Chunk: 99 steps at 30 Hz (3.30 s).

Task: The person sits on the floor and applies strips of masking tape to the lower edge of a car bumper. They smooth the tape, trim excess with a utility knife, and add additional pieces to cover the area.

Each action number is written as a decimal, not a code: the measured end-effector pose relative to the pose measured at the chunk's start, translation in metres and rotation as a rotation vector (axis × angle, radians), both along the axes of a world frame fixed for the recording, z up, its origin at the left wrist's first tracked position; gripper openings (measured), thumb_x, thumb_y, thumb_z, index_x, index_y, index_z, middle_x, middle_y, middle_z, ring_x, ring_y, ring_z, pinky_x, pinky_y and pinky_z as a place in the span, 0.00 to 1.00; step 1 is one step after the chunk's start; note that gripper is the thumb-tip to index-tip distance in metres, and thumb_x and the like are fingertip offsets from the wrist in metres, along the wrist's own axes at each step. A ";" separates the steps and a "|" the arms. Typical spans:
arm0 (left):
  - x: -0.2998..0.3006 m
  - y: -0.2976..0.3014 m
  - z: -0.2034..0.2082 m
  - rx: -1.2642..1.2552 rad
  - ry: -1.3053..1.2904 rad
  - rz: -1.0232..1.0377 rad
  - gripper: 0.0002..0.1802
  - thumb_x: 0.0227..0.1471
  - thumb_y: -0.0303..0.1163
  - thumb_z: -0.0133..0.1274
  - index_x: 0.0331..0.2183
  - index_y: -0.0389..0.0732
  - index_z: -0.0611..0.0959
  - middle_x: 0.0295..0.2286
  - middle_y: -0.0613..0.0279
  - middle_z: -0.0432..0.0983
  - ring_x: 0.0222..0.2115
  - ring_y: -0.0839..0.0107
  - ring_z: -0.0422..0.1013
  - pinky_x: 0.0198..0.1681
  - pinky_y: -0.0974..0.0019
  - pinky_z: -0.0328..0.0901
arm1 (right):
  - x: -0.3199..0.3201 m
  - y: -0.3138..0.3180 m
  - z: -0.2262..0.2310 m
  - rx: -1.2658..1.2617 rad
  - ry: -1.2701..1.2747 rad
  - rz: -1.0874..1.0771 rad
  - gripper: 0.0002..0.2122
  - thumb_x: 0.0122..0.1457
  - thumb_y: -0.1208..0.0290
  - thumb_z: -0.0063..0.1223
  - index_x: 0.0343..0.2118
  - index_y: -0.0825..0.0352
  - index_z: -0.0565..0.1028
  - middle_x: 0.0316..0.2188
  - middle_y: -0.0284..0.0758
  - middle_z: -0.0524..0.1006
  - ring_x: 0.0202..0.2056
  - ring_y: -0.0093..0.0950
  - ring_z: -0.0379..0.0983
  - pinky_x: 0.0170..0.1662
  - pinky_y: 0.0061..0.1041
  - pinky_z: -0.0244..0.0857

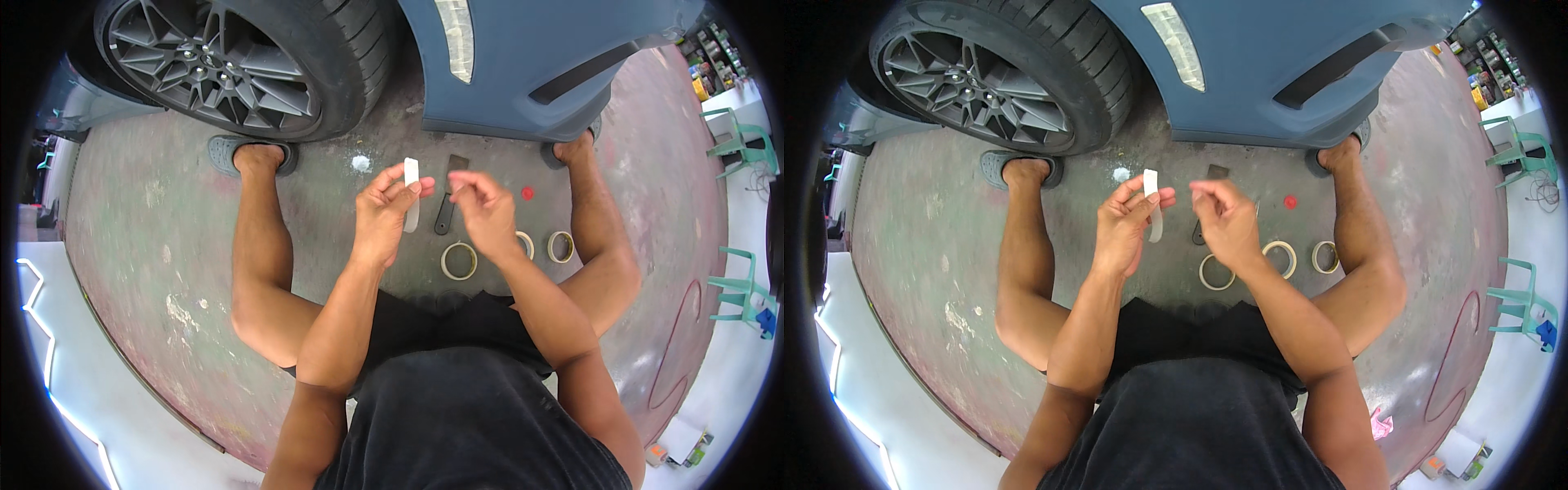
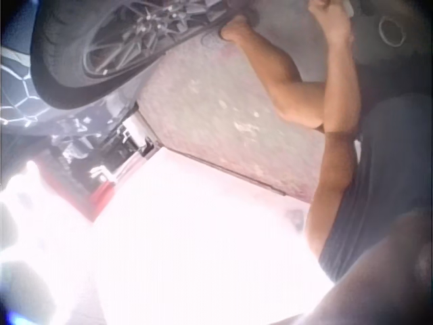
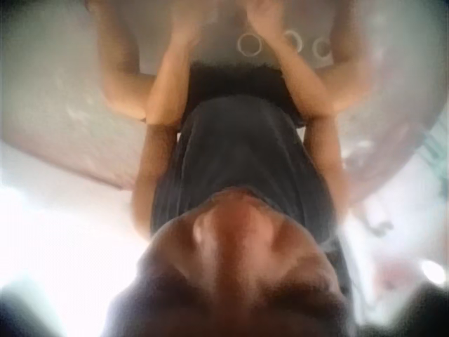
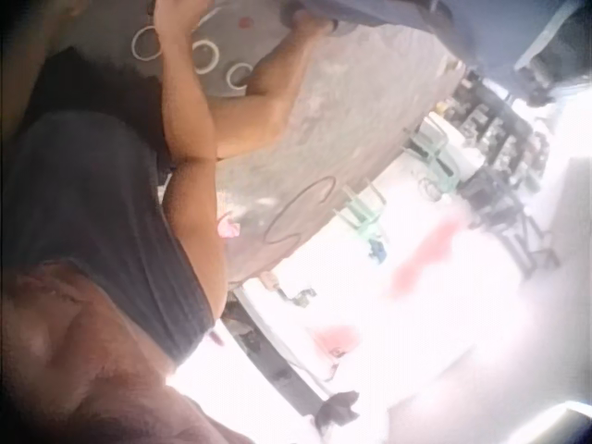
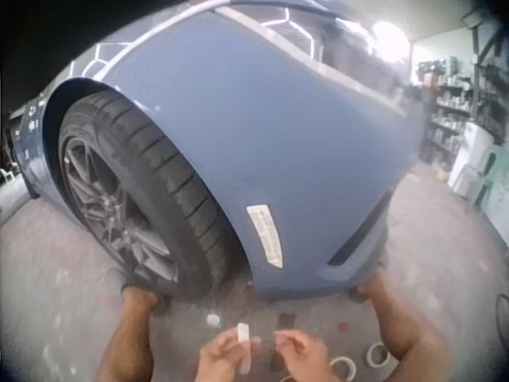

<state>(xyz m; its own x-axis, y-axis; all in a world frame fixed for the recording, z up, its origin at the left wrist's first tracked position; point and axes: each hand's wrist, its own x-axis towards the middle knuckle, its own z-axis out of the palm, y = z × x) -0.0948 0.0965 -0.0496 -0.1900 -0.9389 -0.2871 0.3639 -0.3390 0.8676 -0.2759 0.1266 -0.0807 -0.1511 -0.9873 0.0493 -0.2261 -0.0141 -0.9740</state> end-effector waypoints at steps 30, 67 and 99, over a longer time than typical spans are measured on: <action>0.032 -0.045 0.045 -0.261 -0.476 -0.518 0.11 0.60 0.30 0.60 0.43 0.35 0.86 0.31 0.65 0.82 0.30 0.80 0.74 0.36 0.72 0.67 | -0.011 -0.039 0.085 0.115 0.038 0.261 0.10 0.62 0.78 0.63 0.46 0.72 0.81 0.29 0.27 0.80 0.30 0.14 0.72 0.34 0.17 0.68; -0.052 -0.017 0.017 0.183 0.256 0.089 0.11 0.64 0.39 0.59 0.36 0.40 0.82 0.31 0.64 0.80 0.31 0.75 0.76 0.36 0.69 0.67 | -0.046 0.003 0.107 0.262 -0.395 0.141 0.05 0.65 0.72 0.61 0.37 0.68 0.79 0.30 0.33 0.81 0.30 0.20 0.78 0.34 0.19 0.70; -0.044 -0.101 0.171 -0.208 0.042 0.147 0.09 0.54 0.29 0.58 0.30 0.31 0.83 0.25 0.59 0.78 0.23 0.75 0.71 0.27 0.71 0.63 | 0.018 -0.014 0.162 -0.124 -0.899 0.126 0.06 0.68 0.73 0.57 0.41 0.70 0.77 0.36 0.41 0.83 0.34 0.27 0.82 0.40 0.25 0.76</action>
<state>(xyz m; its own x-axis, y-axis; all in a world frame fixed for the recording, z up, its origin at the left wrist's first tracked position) -0.1385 -0.0045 0.1211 -0.0543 -0.9954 -0.0793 0.4329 -0.0950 0.8964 -0.2582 0.1128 0.0813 -0.0758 -0.9945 0.0722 0.6264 -0.1038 -0.7726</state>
